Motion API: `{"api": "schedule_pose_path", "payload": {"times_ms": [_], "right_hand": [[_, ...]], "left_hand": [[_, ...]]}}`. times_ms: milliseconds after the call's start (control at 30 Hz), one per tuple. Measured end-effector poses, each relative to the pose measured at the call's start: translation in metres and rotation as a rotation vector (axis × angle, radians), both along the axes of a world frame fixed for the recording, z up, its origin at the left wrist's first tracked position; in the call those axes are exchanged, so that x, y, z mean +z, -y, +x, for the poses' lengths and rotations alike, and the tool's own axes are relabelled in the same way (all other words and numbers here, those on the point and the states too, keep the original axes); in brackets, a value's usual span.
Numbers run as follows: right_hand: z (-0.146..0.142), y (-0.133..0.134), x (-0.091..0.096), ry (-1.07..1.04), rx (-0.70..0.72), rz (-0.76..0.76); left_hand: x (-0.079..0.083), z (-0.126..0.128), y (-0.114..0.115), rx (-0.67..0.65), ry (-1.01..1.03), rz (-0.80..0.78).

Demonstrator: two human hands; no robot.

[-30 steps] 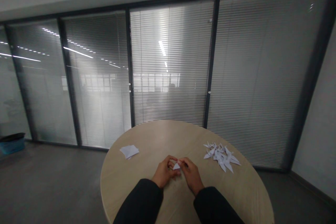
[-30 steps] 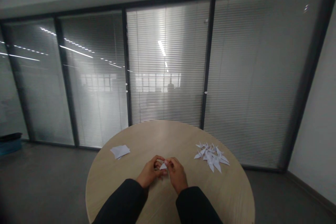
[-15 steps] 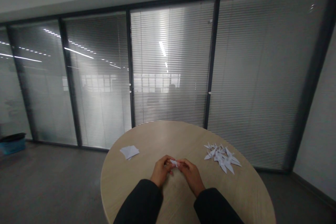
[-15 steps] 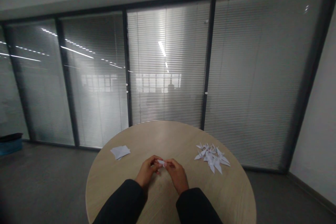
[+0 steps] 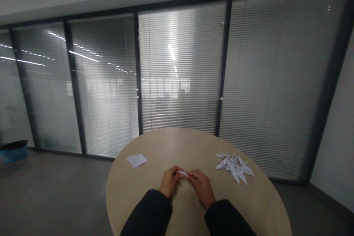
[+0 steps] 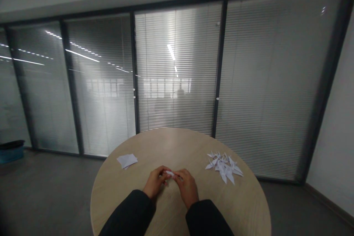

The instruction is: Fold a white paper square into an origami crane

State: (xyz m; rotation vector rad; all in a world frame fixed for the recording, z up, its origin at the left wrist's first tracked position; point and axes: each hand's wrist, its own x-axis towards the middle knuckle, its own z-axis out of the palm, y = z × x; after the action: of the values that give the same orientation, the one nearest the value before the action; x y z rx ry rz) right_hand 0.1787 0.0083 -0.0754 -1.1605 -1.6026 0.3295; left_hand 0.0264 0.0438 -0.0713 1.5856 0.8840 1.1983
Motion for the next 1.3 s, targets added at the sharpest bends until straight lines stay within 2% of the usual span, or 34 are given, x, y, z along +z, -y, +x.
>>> {"api": "schedule_pose_path", "payload": {"times_ms": [233, 733, 1100, 1300], "right_hand": [[0.0013, -0.0006, 0.0011, -0.043, -0.018, -0.026], [-0.0017, -0.0004, 0.0012, -0.232, 0.048, -0.164], [-0.0014, -0.0009, 0.0094, -0.391, 0.074, -0.204], [-0.0022, -0.0005, 0.0097, -0.366, 0.138, -0.237]], "left_hand": [[0.0012, 0.0045, 0.0029, -0.053, 0.04, -0.032], [-0.0001, 0.007, 0.0018, -0.139, 0.17, -0.094], [-0.0031, 0.0047, -0.0014, -0.154, 0.178, -0.063], [0.0011, 0.0032, -0.0014, -0.137, 0.19, -0.055]]}}
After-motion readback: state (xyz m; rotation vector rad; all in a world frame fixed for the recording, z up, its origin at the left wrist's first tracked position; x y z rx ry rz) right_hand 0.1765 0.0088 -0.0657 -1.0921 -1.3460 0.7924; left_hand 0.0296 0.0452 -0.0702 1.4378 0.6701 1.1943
